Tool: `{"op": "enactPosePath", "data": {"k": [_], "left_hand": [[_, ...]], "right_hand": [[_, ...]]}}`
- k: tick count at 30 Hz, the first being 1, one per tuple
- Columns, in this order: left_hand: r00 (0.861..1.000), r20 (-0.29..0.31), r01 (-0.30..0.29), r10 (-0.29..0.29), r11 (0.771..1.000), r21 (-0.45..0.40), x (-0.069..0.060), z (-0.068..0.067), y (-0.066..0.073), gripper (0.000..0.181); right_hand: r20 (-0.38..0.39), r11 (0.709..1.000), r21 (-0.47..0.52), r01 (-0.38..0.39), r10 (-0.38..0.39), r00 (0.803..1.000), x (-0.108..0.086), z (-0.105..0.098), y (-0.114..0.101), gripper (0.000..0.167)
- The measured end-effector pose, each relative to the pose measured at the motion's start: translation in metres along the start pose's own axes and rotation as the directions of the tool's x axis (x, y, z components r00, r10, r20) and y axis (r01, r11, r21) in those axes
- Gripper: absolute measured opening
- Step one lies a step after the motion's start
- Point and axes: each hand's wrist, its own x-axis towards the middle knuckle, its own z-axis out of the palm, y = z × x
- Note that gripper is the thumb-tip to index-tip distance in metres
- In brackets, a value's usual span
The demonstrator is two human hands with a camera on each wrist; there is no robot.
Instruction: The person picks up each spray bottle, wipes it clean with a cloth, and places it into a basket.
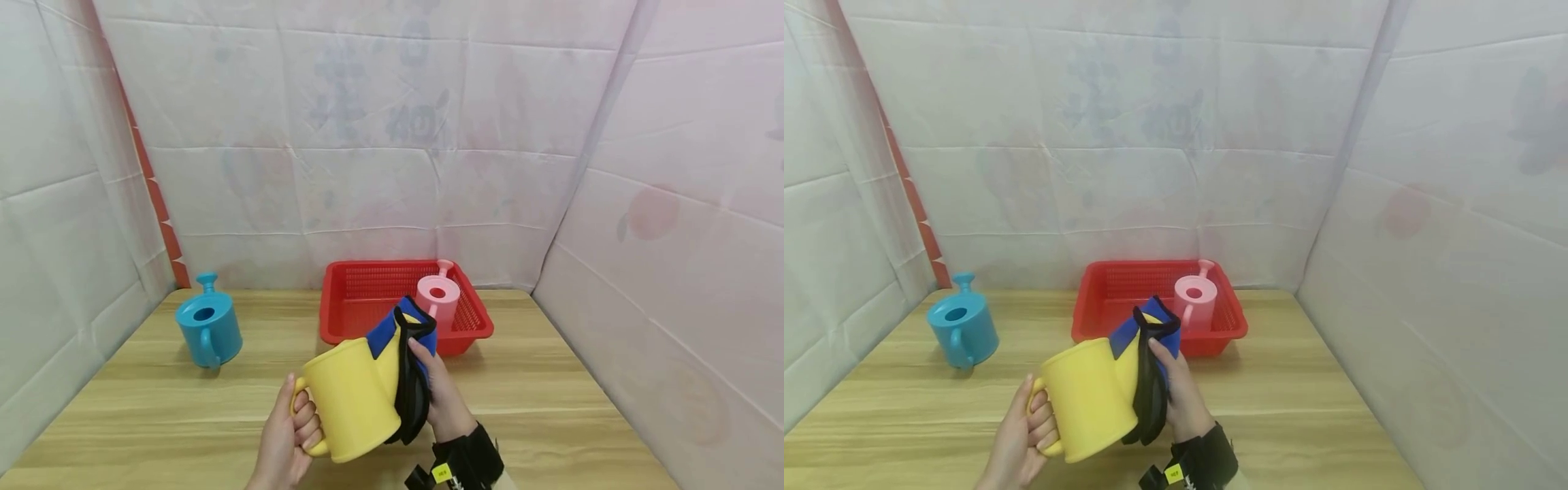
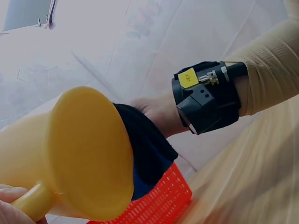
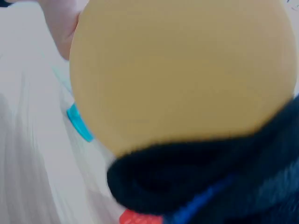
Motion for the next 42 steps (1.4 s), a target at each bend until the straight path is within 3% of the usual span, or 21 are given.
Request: {"op": "enactPosePath", "data": {"k": [3, 6, 9, 11, 15, 17, 22, 26, 29, 32, 34, 35, 36, 37, 38, 40, 41, 42], "left_hand": [[1.0, 0.0, 0.006, -0.006, 1.0, -0.005, -0.002, -0.002, 0.001, 0.044], [1.0, 0.001, -0.006, 0.006, 1.0, -0.009, -0.004, -0.003, 0.004, 0.045], [0.998, -0.036, -0.058, 0.059, 0.998, 0.007, -0.004, -0.003, 0.011, 0.045], [0.992, -0.073, -0.098, 0.099, 0.995, 0.027, -0.003, -0.003, 0.015, 0.044], [0.987, -0.107, -0.119, 0.123, 0.992, 0.046, -0.002, -0.002, 0.019, 0.045], [0.988, -0.102, -0.114, 0.118, 0.993, 0.044, -0.001, -0.001, 0.019, 0.045], [0.994, -0.075, -0.073, 0.077, 0.996, 0.054, -0.001, 0.001, 0.011, 0.044], [0.995, -0.073, -0.061, 0.068, 0.994, 0.093, -0.002, 0.002, 0.004, 0.044], [0.99, -0.084, -0.1, 0.112, 0.985, 0.142, -0.004, 0.002, 0.002, 0.044], [0.981, -0.104, -0.141, 0.166, 0.967, 0.214, -0.006, 0.003, 0.0, 0.044], [0.972, -0.124, -0.162, 0.199, 0.952, 0.258, -0.006, 0.003, -0.001, 0.044], [0.966, -0.136, -0.173, 0.218, 0.944, 0.282, -0.007, 0.004, -0.002, 0.045], [0.96, -0.147, -0.186, 0.24, 0.933, 0.307, -0.007, 0.005, -0.002, 0.045], [0.955, -0.146, -0.201, 0.26, 0.923, 0.328, -0.008, 0.005, -0.002, 0.045], [0.949, -0.141, -0.218, 0.282, 0.91, 0.352, -0.008, 0.005, -0.003, 0.046], [0.937, -0.106, -0.262, 0.332, 0.872, 0.413, -0.009, 0.006, -0.003, 0.046], [0.93, -0.072, -0.292, 0.361, 0.843, 0.453, -0.009, 0.006, -0.002, 0.045], [0.92, -0.034, -0.322, 0.39, 0.805, 0.498, -0.009, 0.005, -0.002, 0.045]], "right_hand": [[0.063, 1.0, -0.006, -0.018, 0.018, 0.998, -0.001, -0.001, 0.005, 0.038], [0.143, 0.997, -0.072, -0.013, 0.023, 0.989, -0.001, -0.003, 0.012, 0.034], [0.218, 0.984, -0.175, -0.016, 0.054, 0.974, 0.0, -0.003, 0.021, 0.041], [0.219, 0.967, -0.254, -0.019, 0.076, 0.973, 0.0, -0.002, 0.027, 0.047], [0.136, 0.948, -0.319, -0.003, 0.05, 0.989, 0.0, 0.001, 0.031, 0.054], [0.099, 0.953, -0.303, 0.016, 0.015, 0.995, 0.0, 0.003, 0.029, 0.053], [0.018, 0.986, -0.141, 0.085, -0.084, 0.996, 0.005, 0.006, 0.015, 0.045], [-0.072, 0.99, -0.054, 0.127, -0.131, 0.989, 0.006, 0.007, 0.009, 0.045], [-0.16, 0.982, -0.126, 0.141, -0.16, 0.974, 0.006, 0.008, 0.013, 0.052], [-0.241, 0.942, -0.288, 0.172, -0.245, 0.939, 0.008, 0.008, 0.022, 0.057], [-0.248, 0.886, -0.41, 0.219, -0.339, 0.908, 0.008, 0.008, 0.03, 0.057], [-0.229, 0.839, -0.482, 0.252, -0.398, 0.888, 0.007, 0.008, 0.034, 0.056], [-0.186, 0.778, -0.552, 0.3, -0.466, 0.865, 0.007, 0.008, 0.038, 0.054], [-0.114, 0.689, -0.63, 0.358, -0.539, 0.835, 0.006, 0.008, 0.041, 0.051], [-0.018, 0.568, -0.706, 0.423, -0.612, 0.791, 0.005, 0.007, 0.044, 0.05], [0.212, 0.269, -0.801, 0.535, -0.708, 0.674, 0.003, 0.006, 0.046, 0.049], [0.32, 0.127, -0.814, 0.567, -0.716, 0.62, 0.002, 0.005, 0.045, 0.051], [0.419, 0.003, -0.805, 0.594, -0.706, 0.572, 0.0, 0.005, 0.044, 0.053]]}}
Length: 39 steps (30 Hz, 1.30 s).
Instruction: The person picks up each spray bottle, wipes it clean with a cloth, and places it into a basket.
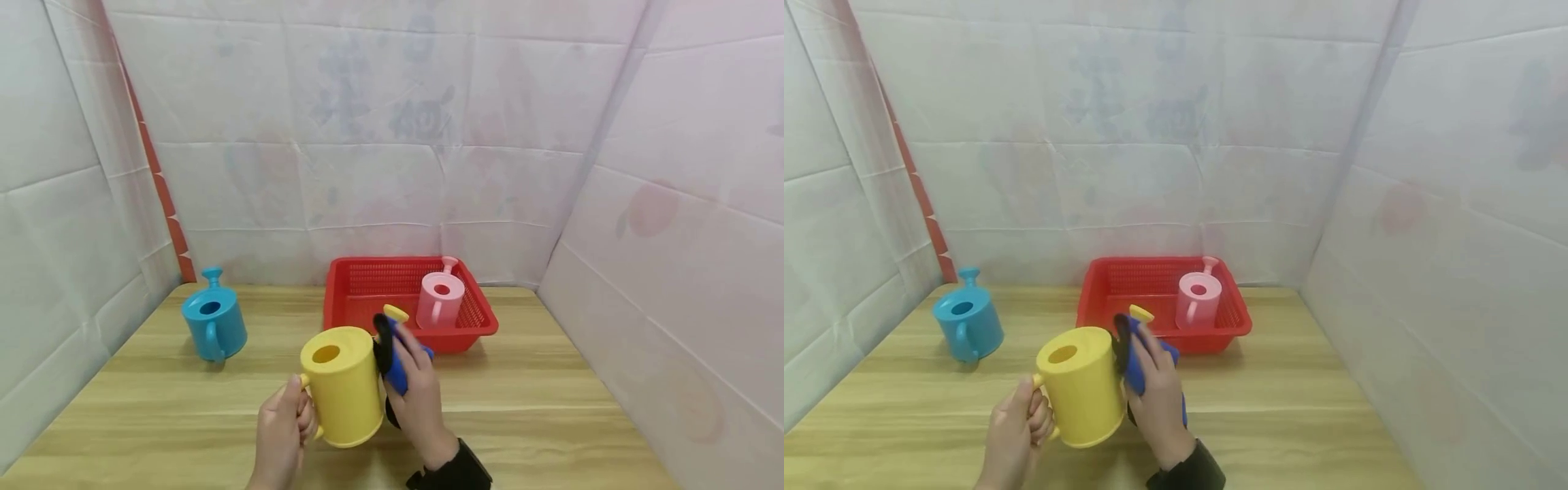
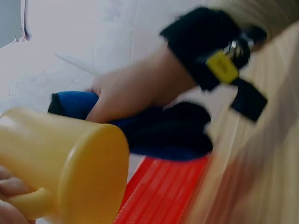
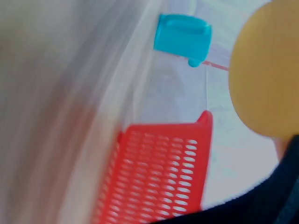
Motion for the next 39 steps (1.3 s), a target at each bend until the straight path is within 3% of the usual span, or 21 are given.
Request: {"op": "enactPosePath", "data": {"k": [1, 3, 5, 8, 12, 14, 15, 17, 20, 23, 25, 28, 31, 33, 36, 39], "left_hand": [[0.999, 0.015, -0.043, 0.042, 0.998, 0.052, 0.0, -0.002, 0.0, 0.043], [0.99, 0.056, -0.136, 0.13, 0.982, 0.133, 0.0, -0.006, 0.0, 0.041], [0.973, 0.109, -0.222, 0.205, 0.959, 0.174, 0.001, -0.012, 0.0, 0.038], [0.957, 0.147, -0.281, 0.25, 0.927, 0.247, 0.0, -0.019, -0.002, 0.038], [0.941, 0.206, -0.325, 0.268, 0.884, 0.336, -0.002, -0.024, -0.006, 0.037], [0.926, 0.245, -0.359, 0.289, 0.876, 0.322, -0.002, -0.025, -0.007, 0.036], [0.919, 0.257, -0.373, 0.3, 0.873, 0.315, -0.002, -0.026, -0.007, 0.036], [0.911, 0.26, -0.39, 0.321, 0.874, 0.289, -0.001, -0.028, -0.008, 0.036], [0.912, 0.244, -0.386, 0.33, 0.893, 0.231, -0.001, -0.03, -0.008, 0.036], [0.922, 0.234, -0.357, 0.309, 0.913, 0.2, -0.002, -0.031, -0.008, 0.037], [0.932, 0.224, -0.335, 0.284, 0.911, 0.24, -0.002, -0.03, -0.007, 0.037], [0.954, 0.205, -0.277, 0.217, 0.899, 0.338, -0.005, -0.028, -0.007, 0.037], [0.966, 0.199, -0.233, 0.165, 0.888, 0.397, -0.008, -0.026, -0.007, 0.037], [0.968, 0.195, -0.228, 0.159, 0.885, 0.406, -0.009, -0.024, -0.008, 0.036], [0.969, 0.179, -0.23, 0.169, 0.88, 0.416, -0.009, -0.023, -0.007, 0.035], [0.978, 0.146, -0.195, 0.146, 0.885, 0.423, -0.009, -0.024, -0.006, 0.036]], "right_hand": [[0.033, 0.995, -0.053, 0.09, -0.088, 0.996, 0.0, -0.003, -0.001, 0.053], [0.118, 0.978, -0.091, 0.186, -0.174, 0.978, 0.002, -0.009, -0.003, 0.057], [0.218, 0.974, -0.108, 0.197, -0.17, 0.961, 0.004, -0.015, -0.007, 0.06], [0.311, 0.959, -0.185, 0.215, -0.15, 0.939, 0.01, -0.022, -0.008, 0.066], [0.305, 0.906, -0.339, 0.253, -0.149, 0.941, 0.017, -0.023, -0.003, 0.07], [0.284, 0.889, -0.379, 0.258, -0.154, 0.947, 0.018, -0.021, -0.003, 0.066], [0.286, 0.889, -0.381, 0.255, -0.149, 0.946, 0.018, -0.021, -0.003, 0.061], [0.321, 0.916, -0.327, 0.233, -0.124, 0.939, 0.016, -0.021, -0.006, 0.051], [0.39, 0.965, -0.199, 0.17, -0.081, 0.917, 0.014, -0.023, -0.011, 0.04], [0.422, 0.973, -0.174, 0.152, -0.066, 0.904, 0.012, -0.023, -0.011, 0.036], [0.416, 0.95, -0.241, 0.2, -0.085, 0.905, 0.012, -0.021, -0.009, 0.035], [0.36, 0.887, -0.382, 0.26, -0.117, 0.926, 0.012, -0.018, -0.005, 0.039], [0.285, 0.84, -0.481, 0.25, -0.12, 0.951, 0.015, -0.016, -0.003, 0.044], [0.257, 0.829, -0.511, 0.227, -0.105, 0.961, 0.016, -0.015, -0.003, 0.044], [0.307, 0.879, -0.443, 0.177, -0.037, 0.951, 0.016, -0.015, -0.006, 0.042], [0.415, 0.959, -0.277, 0.054, 0.069, 0.907, 0.016, -0.018, -0.008, 0.032]]}}
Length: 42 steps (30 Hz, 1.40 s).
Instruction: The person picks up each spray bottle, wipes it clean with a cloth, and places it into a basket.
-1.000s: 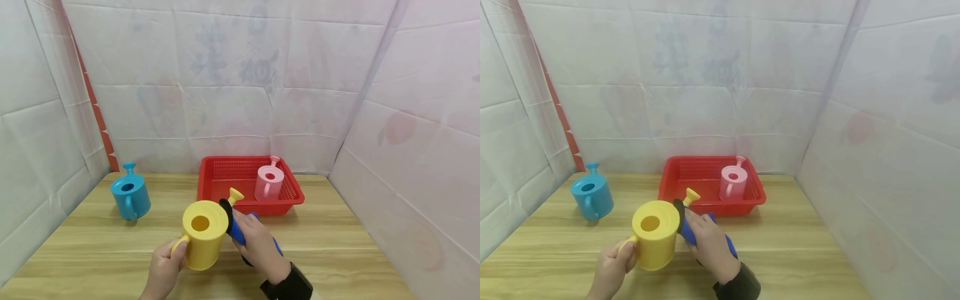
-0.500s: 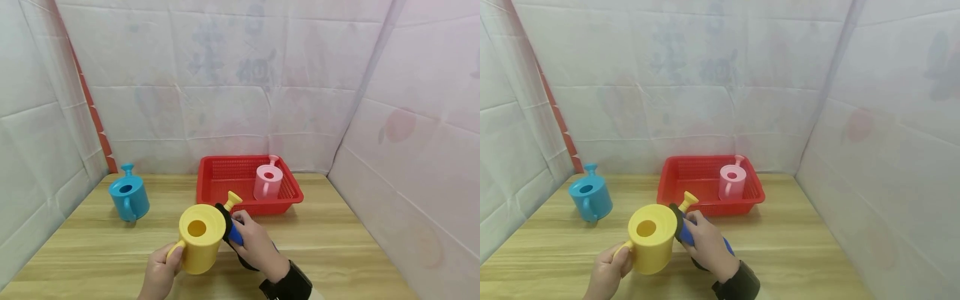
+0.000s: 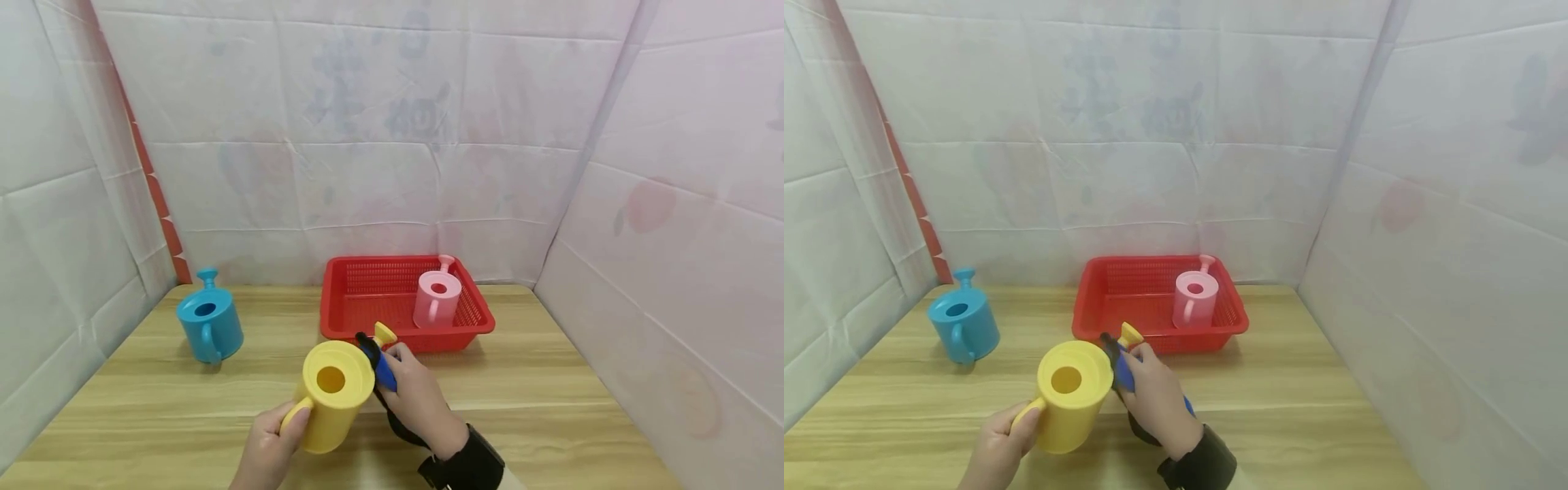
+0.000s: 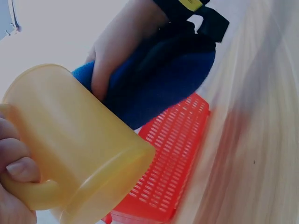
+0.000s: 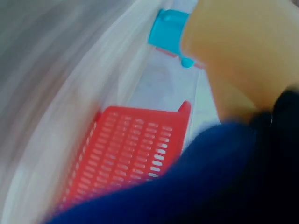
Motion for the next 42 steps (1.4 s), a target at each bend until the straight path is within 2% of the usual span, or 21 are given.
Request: {"op": "enactPosePath", "data": {"k": [2, 4, 5, 7, 9, 11, 12, 13, 15, 18, 20, 23, 26, 30, 32, 34, 36, 37, 38, 40, 42], "left_hand": [[1.0, -0.007, 0.029, -0.03, 0.999, -0.023, 0.0, -0.002, 0.0, 0.037], [1.0, -0.006, 0.026, -0.026, 0.997, -0.074, 0.001, -0.005, -0.001, 0.037], [1.0, 0.001, 0.002, -0.001, 0.994, -0.111, 0.002, -0.006, -0.001, 0.036], [0.997, 0.032, -0.061, 0.068, 0.98, -0.191, 0.004, -0.009, -0.002, 0.036], [0.987, 0.067, -0.122, 0.143, 0.96, -0.25, 0.007, -0.012, -0.002, 0.036], [0.98, 0.088, -0.146, 0.176, 0.951, -0.272, 0.008, -0.012, -0.002, 0.036], [0.982, 0.093, -0.136, 0.164, 0.956, -0.258, 0.008, -0.012, -0.001, 0.036], [0.984, 0.093, -0.124, 0.149, 0.964, -0.234, 0.008, -0.012, 0.0, 0.036], [0.991, 0.089, -0.084, 0.1, 0.982, -0.169, 0.008, -0.01, 0.002, 0.036], [0.995, 0.094, -0.027, 0.038, 0.994, -0.108, 0.007, -0.007, 0.004, 0.036], [0.994, 0.103, -0.024, 0.035, 0.994, -0.108, 0.008, -0.006, 0.005, 0.035], [0.994, 0.104, -0.029, 0.042, 0.992, -0.121, 0.008, -0.006, 0.005, 0.035], [0.995, 0.089, -0.023, 0.032, 0.994, -0.104, 0.007, -0.006, 0.006, 0.035], [0.995, 0.0, 0.1, -0.101, 0.99, -0.104, 0.006, -0.007, 0.007, 0.039], [0.983, -0.048, 0.169, -0.179, 0.972, -0.164, 0.008, -0.008, 0.011, 0.044], [0.975, -0.07, 0.184, -0.21, 0.944, -0.273, 0.01, -0.01, 0.014, 0.047], [0.976, -0.066, 0.169, -0.208, 0.914, -0.37, 0.012, -0.013, 0.018, 0.047], [0.983, -0.05, 0.14, -0.178, 0.892, -0.429, 0.013, -0.015, 0.019, 0.046], [0.99, -0.03, 0.108, -0.139, 0.871, -0.48, 0.014, -0.017, 0.019, 0.044], [0.997, 0.015, 0.071, -0.076, 0.827, -0.557, 0.014, -0.02, 0.019, 0.042], [0.997, 0.078, 0.043, 0.007, 0.784, -0.62, 0.014, -0.022, 0.018, 0.04]], "right_hand": [[0.089, 0.986, 0.165, -0.038, 0.023, 0.996, -0.001, -0.003, 0.002, 0.025], [0.168, 0.934, 0.346, -0.09, 0.033, 0.985, 0.0, -0.006, 0.005, 0.021], [0.204, 0.893, 0.435, -0.116, 0.028, 0.979, 0.0, -0.008, 0.007, 0.019], [0.286, 0.777, 0.599, -0.195, 0.021, 0.958, 0.001, -0.011, 0.012, 0.02], [0.363, 0.658, 0.696, -0.288, 0.023, 0.931, 0.001, -0.014, 0.016, 0.021], [0.411, 0.594, 0.727, -0.345, 0.027, 0.911, 0.001, -0.016, 0.019, 0.021], [0.417, 0.594, 0.722, -0.355, 0.035, 0.908, 0.002, -0.016, 0.019, 0.022], [0.407, 0.621, 0.704, -0.343, 0.043, 0.913, 0.002, -0.016, 0.019, 0.022], [0.344, 0.732, 0.625, -0.272, 0.055, 0.938, 0.003, -0.016, 0.016, 0.021], [0.203, 0.926, 0.352, -0.137, 0.067, 0.977, 0.004, -0.017, 0.01, 0.022], [0.111, 0.987, 0.139, -0.085, 0.069, 0.991, 0.005, -0.019, 0.005, 0.025], [0.019, 0.994, -0.075, -0.083, 0.085, 0.996, 0.006, -0.019, 0.001, 0.038], [-0.021, 0.988, -0.134, -0.074, 0.072, 0.997, 0.005, -0.014, -0.002, 0.043], [0.074, 0.999, 0.029, -0.046, 0.044, 0.996, 0.002, -0.007, -0.003, 0.027], [0.111, 0.989, 0.14, -0.048, 0.033, 0.993, 0.0, -0.006, -0.002, 0.021], [0.094, 0.967, 0.235, -0.094, 0.074, 0.993, 0.0, -0.008, 0.003, 0.019], [0.047, 0.923, 0.336, -0.186, 0.181, 0.982, 0.001, -0.012, 0.011, 0.018], [0.012, 0.886, 0.394, -0.244, 0.261, 0.965, 0.001, -0.014, 0.015, 0.018], [-0.018, 0.829, 0.469, -0.304, 0.353, 0.935, 0.002, -0.016, 0.018, 0.019], [-0.062, 0.677, 0.634, -0.373, 0.526, 0.848, 0.004, -0.021, 0.024, 0.024], [-0.083, 0.506, 0.802, -0.317, 0.621, 0.779, 0.007, -0.026, 0.026, 0.028]]}}
